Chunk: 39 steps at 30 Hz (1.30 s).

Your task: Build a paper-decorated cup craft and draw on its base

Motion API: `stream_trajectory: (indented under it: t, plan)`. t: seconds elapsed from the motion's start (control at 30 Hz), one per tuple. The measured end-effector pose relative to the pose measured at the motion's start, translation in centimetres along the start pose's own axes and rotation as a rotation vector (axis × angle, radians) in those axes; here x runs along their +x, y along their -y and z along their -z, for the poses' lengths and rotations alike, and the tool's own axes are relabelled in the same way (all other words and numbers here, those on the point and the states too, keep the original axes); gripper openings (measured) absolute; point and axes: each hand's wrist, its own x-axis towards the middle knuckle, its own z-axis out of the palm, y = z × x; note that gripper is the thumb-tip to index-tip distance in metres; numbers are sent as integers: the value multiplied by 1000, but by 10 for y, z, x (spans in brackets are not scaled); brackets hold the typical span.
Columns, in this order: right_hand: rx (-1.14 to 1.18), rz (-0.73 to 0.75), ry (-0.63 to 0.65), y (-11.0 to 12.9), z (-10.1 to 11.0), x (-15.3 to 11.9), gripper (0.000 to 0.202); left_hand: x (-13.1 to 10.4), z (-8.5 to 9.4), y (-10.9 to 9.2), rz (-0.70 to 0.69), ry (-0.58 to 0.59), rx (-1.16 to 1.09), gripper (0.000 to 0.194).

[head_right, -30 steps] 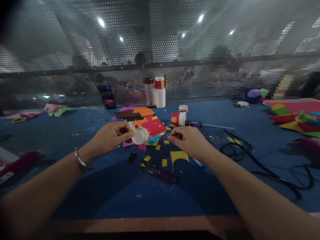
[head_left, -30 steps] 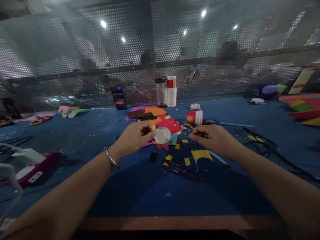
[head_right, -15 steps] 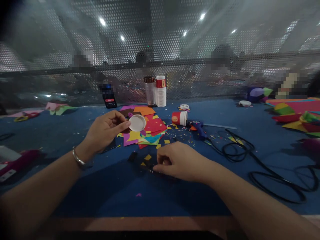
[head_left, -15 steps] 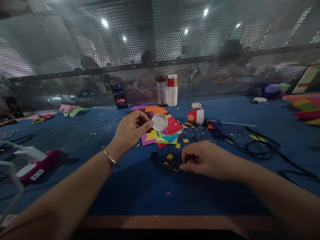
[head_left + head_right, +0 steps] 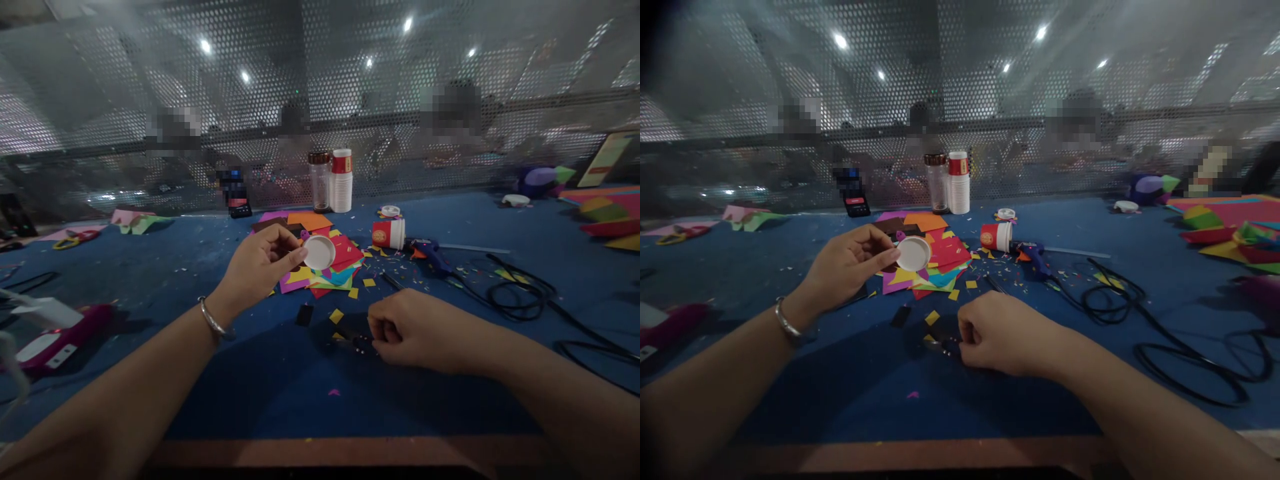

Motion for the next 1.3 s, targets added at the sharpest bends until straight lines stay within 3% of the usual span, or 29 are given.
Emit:
stream_trajectory:
  t: [0.13, 0.27, 0.43, 0.53, 0.87, 0.97, 1.13, 1.23, 1.3]
  plan:
    - [62, -12, -80, -10, 5, -3, 6, 0, 1, -2, 4, -13, 2, 31]
    - [-22, -139, -160, -26, 20, -7, 8, -1, 0, -2, 14, 4, 25, 29]
    - [-197, -265, -92, -42, 32, -9, 13, 0, -1, 0, 18, 21, 20, 29]
    - [-230, -240, -43, -44, 31, -9, 14, 0, -1, 0, 9, 12, 22, 26]
    - [-185, -175, -92, -36, 27, -8, 17, 0, 0, -2, 17, 0, 16, 27]
    - [-114, -162, -118, -37, 27, -7, 16, 0, 4, -1, 20, 113, 147, 25]
    - [95, -107, -181, -41, 32, -6, 11, 2, 19, 5, 94, 502, 495, 20]
    - [258, -76, -179, -39, 33, -4, 12, 2, 24, 5, 58, 513, 702, 20]
    - [388, -84, -156, -35, 31, -3, 14, 1, 20, 2, -2, 429, 627, 23]
